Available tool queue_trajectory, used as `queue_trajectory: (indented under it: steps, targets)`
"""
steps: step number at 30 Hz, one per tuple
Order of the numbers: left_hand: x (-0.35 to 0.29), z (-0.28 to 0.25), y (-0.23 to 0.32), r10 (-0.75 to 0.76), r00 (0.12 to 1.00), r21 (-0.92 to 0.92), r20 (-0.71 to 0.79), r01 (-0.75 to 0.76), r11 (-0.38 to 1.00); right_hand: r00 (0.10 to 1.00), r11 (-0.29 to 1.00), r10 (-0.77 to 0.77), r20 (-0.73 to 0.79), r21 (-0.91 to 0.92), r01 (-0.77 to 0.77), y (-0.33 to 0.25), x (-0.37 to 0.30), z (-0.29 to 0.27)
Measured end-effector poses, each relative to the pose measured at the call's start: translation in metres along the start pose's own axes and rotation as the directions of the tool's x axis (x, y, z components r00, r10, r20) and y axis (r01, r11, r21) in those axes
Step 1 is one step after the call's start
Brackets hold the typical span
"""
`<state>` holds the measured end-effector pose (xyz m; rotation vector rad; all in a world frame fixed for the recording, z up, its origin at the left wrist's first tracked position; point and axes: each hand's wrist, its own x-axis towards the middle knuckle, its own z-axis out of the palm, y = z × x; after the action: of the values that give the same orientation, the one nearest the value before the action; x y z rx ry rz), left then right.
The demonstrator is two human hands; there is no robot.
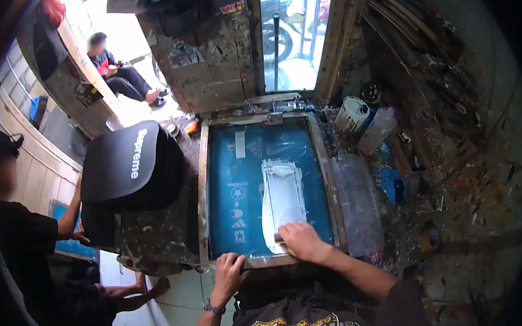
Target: The person screen-prints a logo onto black bags by applying white ink through a screen with a squeegee and then stacks the printed bags.
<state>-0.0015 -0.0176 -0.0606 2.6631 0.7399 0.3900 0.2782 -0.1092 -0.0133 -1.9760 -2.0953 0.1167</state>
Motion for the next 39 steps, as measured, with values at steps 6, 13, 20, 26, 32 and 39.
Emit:
queue_trajectory:
  steps: [6,13,20,26,32,39]
  targets:
    - [0.0,-0.012,0.002,-0.053,0.998,-0.011,-0.027,0.053,0.999,0.96,0.993,0.002,0.281,0.115,-0.036,0.039,0.068,-0.022]
    - [0.007,-0.014,0.004,-0.006,0.999,0.007,0.038,0.006,1.0,0.996,0.992,0.091,0.02,-0.084,-0.089,0.122,0.175,-0.04]
    - [0.008,-0.011,0.0,0.002,0.995,0.016,0.103,-0.004,1.0,0.984,0.986,0.157,-0.077,-0.036,-0.161,0.146,0.168,0.0]
    - [0.007,-0.012,-0.003,-0.002,0.993,0.008,0.121,0.001,1.0,0.989,0.997,0.062,0.133,0.033,-0.067,0.151,0.194,-0.015]
    - [0.014,-0.014,-0.003,0.032,0.988,-0.005,0.149,-0.032,0.999,0.993,0.993,0.12,-0.001,-0.009,-0.12,0.141,0.159,-0.01]
    - [0.007,-0.01,-0.008,0.044,0.989,-0.012,0.143,-0.043,0.999,0.97,0.992,0.113,0.215,0.029,-0.122,0.068,0.092,-0.021]
